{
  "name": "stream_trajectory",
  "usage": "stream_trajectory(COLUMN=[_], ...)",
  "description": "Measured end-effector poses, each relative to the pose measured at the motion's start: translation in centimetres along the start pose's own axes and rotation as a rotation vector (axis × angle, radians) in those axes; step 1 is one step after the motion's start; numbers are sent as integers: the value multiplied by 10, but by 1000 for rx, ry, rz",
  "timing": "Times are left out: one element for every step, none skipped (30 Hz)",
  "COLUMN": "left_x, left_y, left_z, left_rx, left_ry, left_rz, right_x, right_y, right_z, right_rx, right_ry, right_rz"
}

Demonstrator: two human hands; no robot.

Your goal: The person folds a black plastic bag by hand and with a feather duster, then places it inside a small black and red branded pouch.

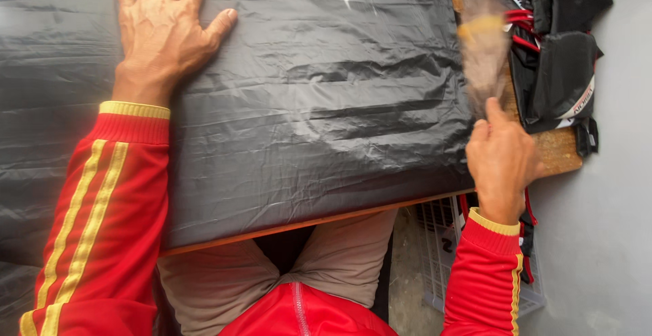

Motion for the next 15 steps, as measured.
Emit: stream_trajectory(left_x=[0, 0, 1, 0, 0, 0, -1, -1, -1, -1, 0, -1, -3, -5, -7], left_y=[-2, -2, -1, -2, -1, 0, -2, -3, -6, 2, 5, 8, 8, 6, 2], left_z=[-2, -3, -5, -5, -5, -6, -11, -13, -14, -8, -3, 2, 0, -3, -6], left_rx=[-5, -27, -49, -54, -30, -6, -11, -61, -107, -108, -100, -92, -93, -74, -54], left_ry=[6, -11, -26, -18, -17, -15, -4, -38, -72, -61, -11, 39, 44, 85, 118], left_rz=[3, 26, 54, 62, 68, 73, 87, 119, 148, 160, 115, 70, 74, 43, 14], right_x=[-13, -26, -45, -63, -86, -108, -124, -146, -169, -180, -186, -194, -193, -188, -183], right_y=[-2, -17, -31, -44, -61, -78, -73, -72, -70, -59, -42, -25, -19, -10, -3], right_z=[-4, -2, -2, 13, 30, 47, 53, 70, 87, 89, 91, 94, 83, 70, 55], right_rx=[-3, 87, 176, 172, 341, 514, 509, 533, 557, 558, 619, 676, 677, 567, 459], right_ry=[7, -105, -215, -206, -315, -422, -407, -624, -841, -826, -750, -671, -664, -546, -437], right_rz=[2, -223, -444, -437, -476, -516, -505, -493, -480, -473, -306, -140, -139, -139, -135])
Point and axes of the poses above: each hand's wrist, its own x-axis towards the middle knuckle, its own y-axis out of the palm, z = x × y, the point moved 6 cm from there along x, towards the middle knuckle, and after that the axes turned 8 degrees about -x, right-handed, at the moved point
